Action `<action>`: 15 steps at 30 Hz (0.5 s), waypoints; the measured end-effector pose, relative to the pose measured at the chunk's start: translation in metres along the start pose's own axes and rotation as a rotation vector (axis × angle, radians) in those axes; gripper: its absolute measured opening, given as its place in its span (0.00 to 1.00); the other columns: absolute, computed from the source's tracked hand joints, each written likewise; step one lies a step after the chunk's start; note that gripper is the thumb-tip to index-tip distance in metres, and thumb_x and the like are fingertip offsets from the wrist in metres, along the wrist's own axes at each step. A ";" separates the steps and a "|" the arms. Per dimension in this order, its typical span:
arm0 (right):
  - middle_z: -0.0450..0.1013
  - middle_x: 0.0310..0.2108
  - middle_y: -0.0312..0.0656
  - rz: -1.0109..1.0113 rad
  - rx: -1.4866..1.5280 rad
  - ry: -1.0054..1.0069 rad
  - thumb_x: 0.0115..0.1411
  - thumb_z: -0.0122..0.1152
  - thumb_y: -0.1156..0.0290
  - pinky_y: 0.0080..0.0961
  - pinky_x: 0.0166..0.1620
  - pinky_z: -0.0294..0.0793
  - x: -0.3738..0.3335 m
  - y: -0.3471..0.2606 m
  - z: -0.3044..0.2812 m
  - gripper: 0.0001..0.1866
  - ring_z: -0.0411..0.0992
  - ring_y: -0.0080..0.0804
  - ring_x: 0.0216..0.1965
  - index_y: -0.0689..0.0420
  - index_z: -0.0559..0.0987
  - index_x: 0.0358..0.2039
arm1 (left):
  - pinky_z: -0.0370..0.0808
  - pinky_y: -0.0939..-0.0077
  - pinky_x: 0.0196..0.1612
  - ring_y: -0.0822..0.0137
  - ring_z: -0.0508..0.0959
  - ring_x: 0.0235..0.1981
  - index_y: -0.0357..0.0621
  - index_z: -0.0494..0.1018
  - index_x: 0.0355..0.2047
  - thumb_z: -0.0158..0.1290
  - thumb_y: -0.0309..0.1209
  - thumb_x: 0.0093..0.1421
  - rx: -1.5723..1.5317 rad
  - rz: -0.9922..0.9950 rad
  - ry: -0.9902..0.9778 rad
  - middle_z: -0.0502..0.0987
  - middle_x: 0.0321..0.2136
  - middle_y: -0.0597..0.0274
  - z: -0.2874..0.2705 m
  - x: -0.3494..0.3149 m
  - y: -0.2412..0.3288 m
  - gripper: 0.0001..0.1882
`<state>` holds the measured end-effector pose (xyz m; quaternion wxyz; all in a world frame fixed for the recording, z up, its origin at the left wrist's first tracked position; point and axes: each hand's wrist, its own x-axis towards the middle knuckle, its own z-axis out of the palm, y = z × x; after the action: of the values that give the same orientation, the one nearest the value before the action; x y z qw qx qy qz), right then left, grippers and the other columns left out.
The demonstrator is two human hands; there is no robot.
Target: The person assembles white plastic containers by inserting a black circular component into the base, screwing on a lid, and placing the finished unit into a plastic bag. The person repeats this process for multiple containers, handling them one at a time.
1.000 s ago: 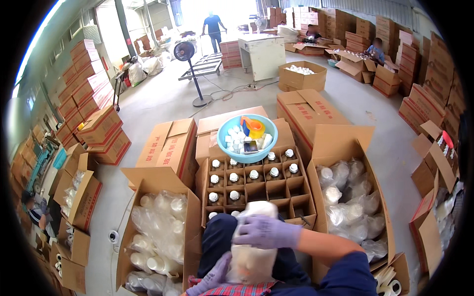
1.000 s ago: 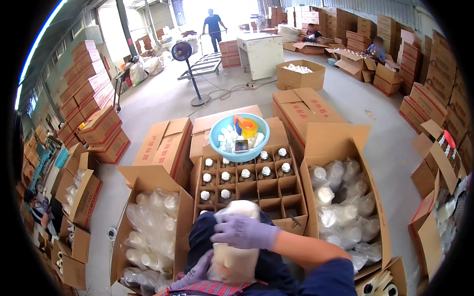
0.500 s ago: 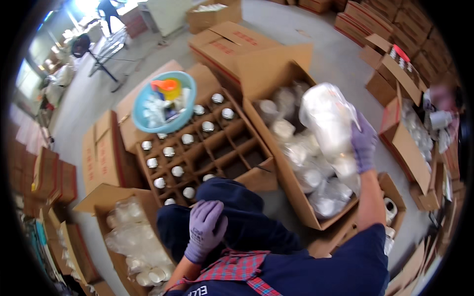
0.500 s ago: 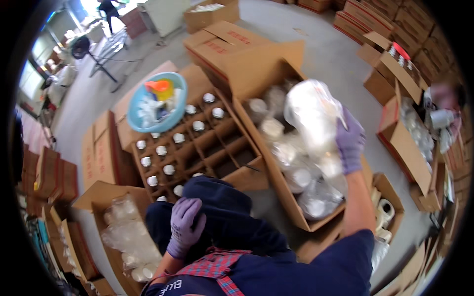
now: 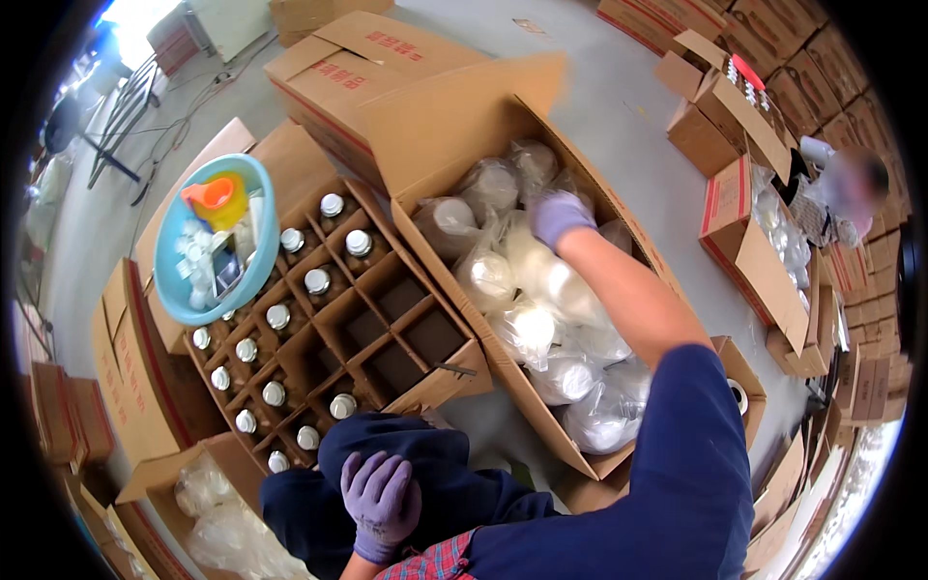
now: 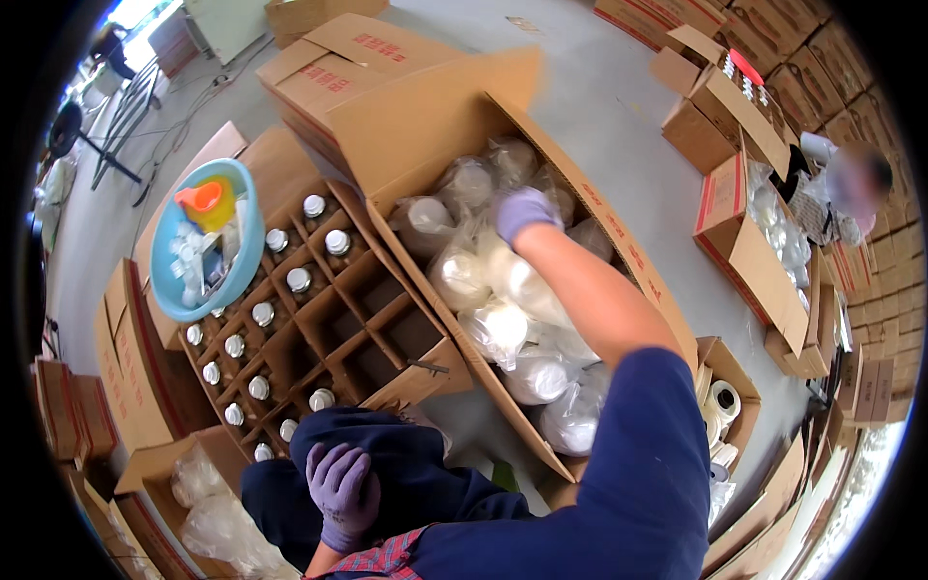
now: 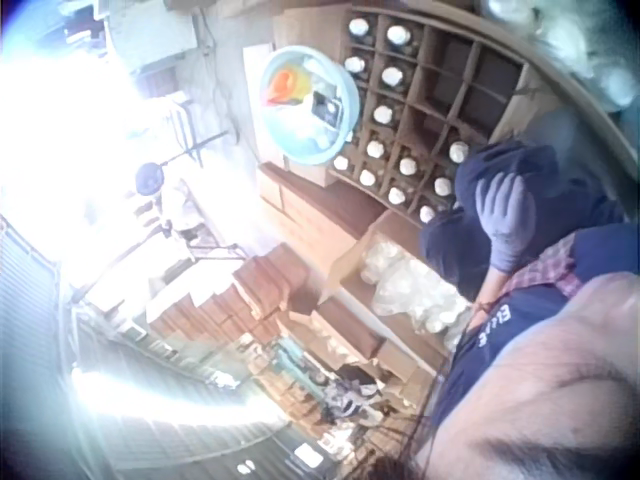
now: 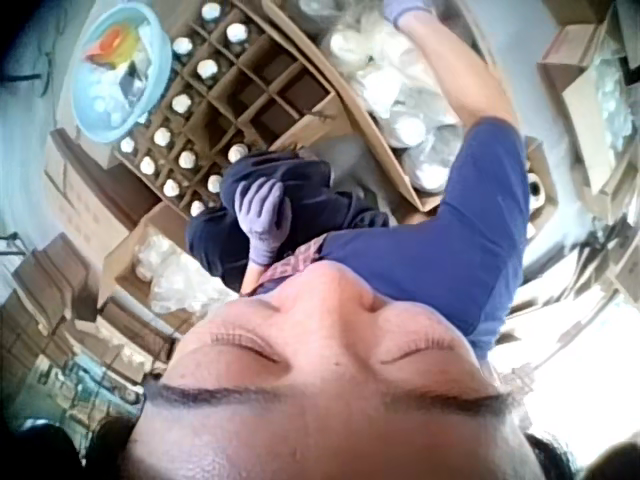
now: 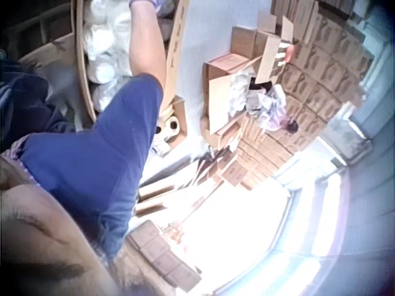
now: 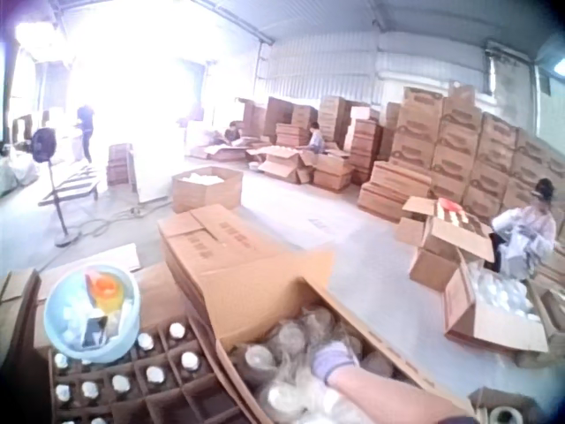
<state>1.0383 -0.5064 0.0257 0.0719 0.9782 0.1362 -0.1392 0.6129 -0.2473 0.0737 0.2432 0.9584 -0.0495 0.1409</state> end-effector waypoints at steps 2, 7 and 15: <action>0.80 0.48 0.51 -0.011 -0.123 -0.081 0.65 0.48 0.66 0.42 0.50 0.79 0.065 0.003 0.023 0.18 0.79 0.47 0.49 0.58 0.84 0.45 | 0.68 0.51 0.59 0.56 0.80 0.44 0.47 0.79 0.39 0.61 0.26 0.48 -0.015 0.013 -0.018 0.81 0.39 0.62 0.001 0.011 0.005 0.15; 0.73 0.59 0.48 0.126 0.061 -0.028 0.69 0.45 0.66 0.43 0.56 0.76 0.148 0.033 0.147 0.21 0.74 0.44 0.58 0.55 0.80 0.56 | 0.72 0.49 0.56 0.57 0.81 0.41 0.46 0.78 0.33 0.58 0.24 0.46 -0.031 0.084 0.015 0.81 0.35 0.62 0.013 0.029 0.010 0.12; 0.80 0.42 0.44 0.070 0.502 -0.150 0.59 0.58 0.61 0.35 0.46 0.77 0.083 0.027 0.023 0.19 0.77 0.36 0.42 0.56 0.82 0.48 | 0.73 0.49 0.55 0.58 0.82 0.38 0.47 0.78 0.31 0.56 0.23 0.48 0.002 0.027 0.042 0.82 0.33 0.62 0.022 0.041 -0.010 0.09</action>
<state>1.1171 -0.5161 -0.0171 -0.1582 0.9565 0.0576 -0.2381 0.6592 -0.2496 0.0630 0.2414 0.9547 -0.0573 0.1645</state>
